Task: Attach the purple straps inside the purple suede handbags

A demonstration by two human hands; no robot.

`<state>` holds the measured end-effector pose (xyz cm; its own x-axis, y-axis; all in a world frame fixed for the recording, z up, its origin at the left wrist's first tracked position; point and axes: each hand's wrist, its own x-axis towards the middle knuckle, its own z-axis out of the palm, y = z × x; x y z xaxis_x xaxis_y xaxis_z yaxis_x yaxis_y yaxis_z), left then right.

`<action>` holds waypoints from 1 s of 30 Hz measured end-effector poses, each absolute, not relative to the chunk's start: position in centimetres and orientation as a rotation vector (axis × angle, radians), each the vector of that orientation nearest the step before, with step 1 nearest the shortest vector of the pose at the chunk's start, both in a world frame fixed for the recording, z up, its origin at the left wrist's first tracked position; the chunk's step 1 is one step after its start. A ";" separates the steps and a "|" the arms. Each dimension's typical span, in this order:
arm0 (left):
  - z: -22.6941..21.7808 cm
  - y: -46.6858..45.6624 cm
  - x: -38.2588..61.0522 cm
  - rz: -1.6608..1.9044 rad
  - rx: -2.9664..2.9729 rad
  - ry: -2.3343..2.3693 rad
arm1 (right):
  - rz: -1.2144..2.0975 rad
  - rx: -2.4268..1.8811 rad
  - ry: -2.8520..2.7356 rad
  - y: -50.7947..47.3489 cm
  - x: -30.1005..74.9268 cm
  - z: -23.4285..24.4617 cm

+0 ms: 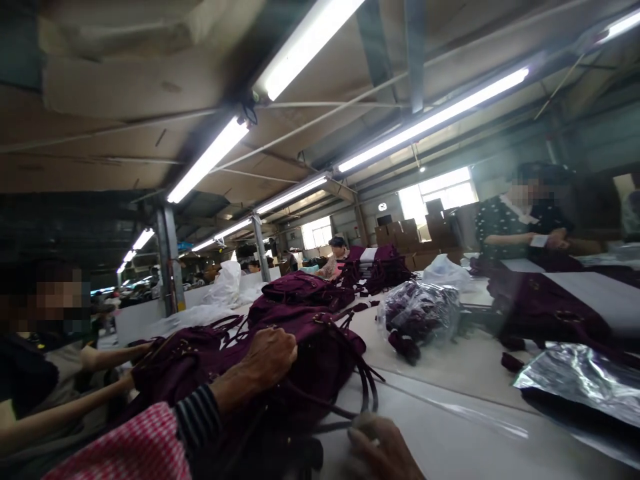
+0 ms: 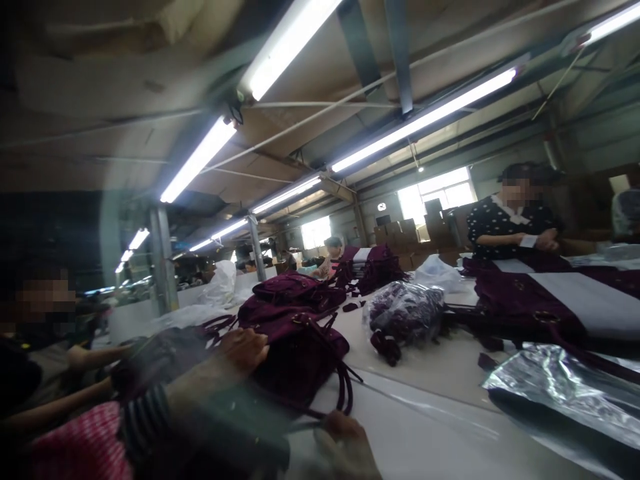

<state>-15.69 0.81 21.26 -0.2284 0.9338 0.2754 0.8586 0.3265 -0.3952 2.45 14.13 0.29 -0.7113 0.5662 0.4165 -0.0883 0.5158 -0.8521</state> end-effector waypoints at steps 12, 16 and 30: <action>12.1 -1.4 3.1 0.001 -1.913 -2.333 | 1.818 -0.770 -1.650 14.2 15.1 2.4; 8.2 -1.1 4.1 -0.337 -1.963 -2.225 | 1.795 -0.877 -1.584 14.7 19.7 2.5; 9.2 -5.7 1.5 -1.996 -1.603 -2.537 | 1.593 -0.176 -1.710 9.6 17.3 15.9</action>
